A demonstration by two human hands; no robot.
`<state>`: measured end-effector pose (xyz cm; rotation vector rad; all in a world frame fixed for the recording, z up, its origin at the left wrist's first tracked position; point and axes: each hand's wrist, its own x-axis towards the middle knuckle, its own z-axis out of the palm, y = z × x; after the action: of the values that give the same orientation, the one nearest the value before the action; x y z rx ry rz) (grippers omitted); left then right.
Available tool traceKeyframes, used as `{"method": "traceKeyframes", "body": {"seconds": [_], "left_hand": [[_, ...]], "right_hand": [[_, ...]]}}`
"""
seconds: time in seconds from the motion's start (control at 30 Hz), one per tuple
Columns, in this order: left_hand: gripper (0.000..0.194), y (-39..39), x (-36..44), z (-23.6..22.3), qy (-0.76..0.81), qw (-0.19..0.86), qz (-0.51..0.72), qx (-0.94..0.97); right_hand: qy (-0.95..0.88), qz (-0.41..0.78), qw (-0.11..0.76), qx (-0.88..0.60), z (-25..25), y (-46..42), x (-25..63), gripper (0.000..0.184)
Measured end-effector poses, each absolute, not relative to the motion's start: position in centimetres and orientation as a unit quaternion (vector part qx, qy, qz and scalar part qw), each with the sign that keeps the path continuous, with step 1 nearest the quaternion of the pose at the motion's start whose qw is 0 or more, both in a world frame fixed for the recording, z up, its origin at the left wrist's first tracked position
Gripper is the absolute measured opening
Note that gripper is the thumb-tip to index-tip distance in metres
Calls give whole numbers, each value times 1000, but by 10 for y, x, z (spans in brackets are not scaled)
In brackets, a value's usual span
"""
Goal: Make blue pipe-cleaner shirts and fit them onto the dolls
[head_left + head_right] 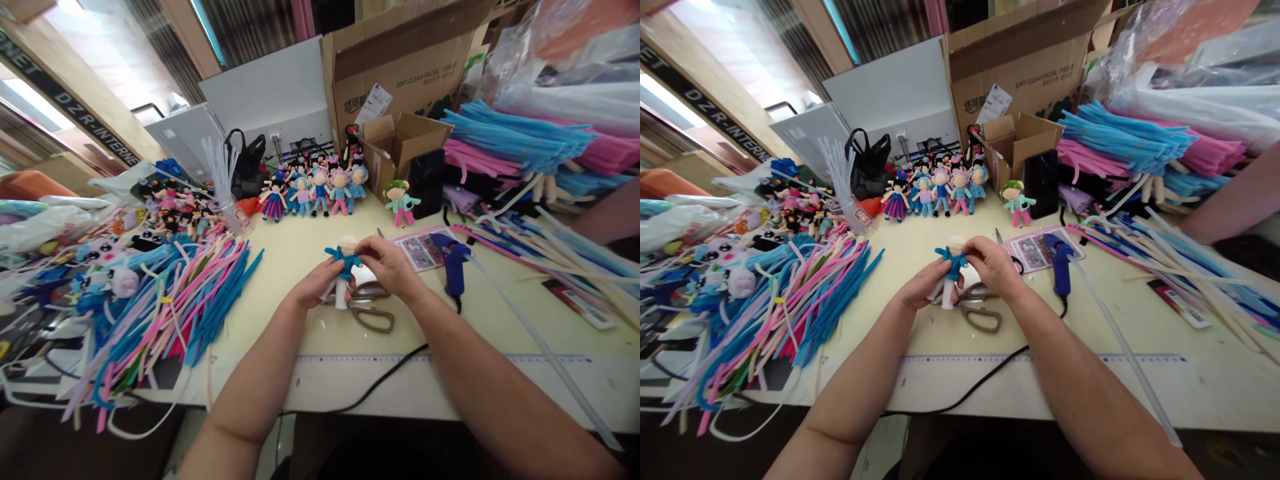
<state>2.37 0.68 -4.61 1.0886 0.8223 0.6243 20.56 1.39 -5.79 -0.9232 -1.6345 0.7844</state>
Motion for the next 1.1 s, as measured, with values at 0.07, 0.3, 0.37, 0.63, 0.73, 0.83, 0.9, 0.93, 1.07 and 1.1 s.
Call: {"method": "traceKeyframes", "body": {"seconds": [0.07,0.3,0.37,0.63,0.73,0.83,0.9,0.93,1.07,1.1], "left_hand": [[43,7,20,-45,390,722,271,503],[40,10,19,-43,414,647,304,563],[38,11,22,-44,426,607,331,583],[27,9,33,-55,475,495,378,622],[22,7,34,-56,488,435,371,659],[19,5,34,-53,530,347,350,690],[17,3,36,-50,543,304,345,702],[17,2,37,-48,543,293,351,704],[17,-3,43,-45,518,285,396,702],[18,-4,44,-45,511,287,408,700]], "right_hand": [[-723,276,500,-388,-56,12,207,8],[-732,277,485,-390,-51,5,202,8],[-671,339,514,-412,-55,7,199,6],[-577,406,500,-502,-62,13,194,23],[-553,454,488,-499,-59,12,194,24],[-526,476,490,-507,-58,11,192,24],[-512,479,494,-515,-60,10,191,22],[-510,478,496,-516,-60,10,190,21],[-542,433,507,-512,-61,8,185,15],[-555,412,511,-511,-60,7,184,13]]}}
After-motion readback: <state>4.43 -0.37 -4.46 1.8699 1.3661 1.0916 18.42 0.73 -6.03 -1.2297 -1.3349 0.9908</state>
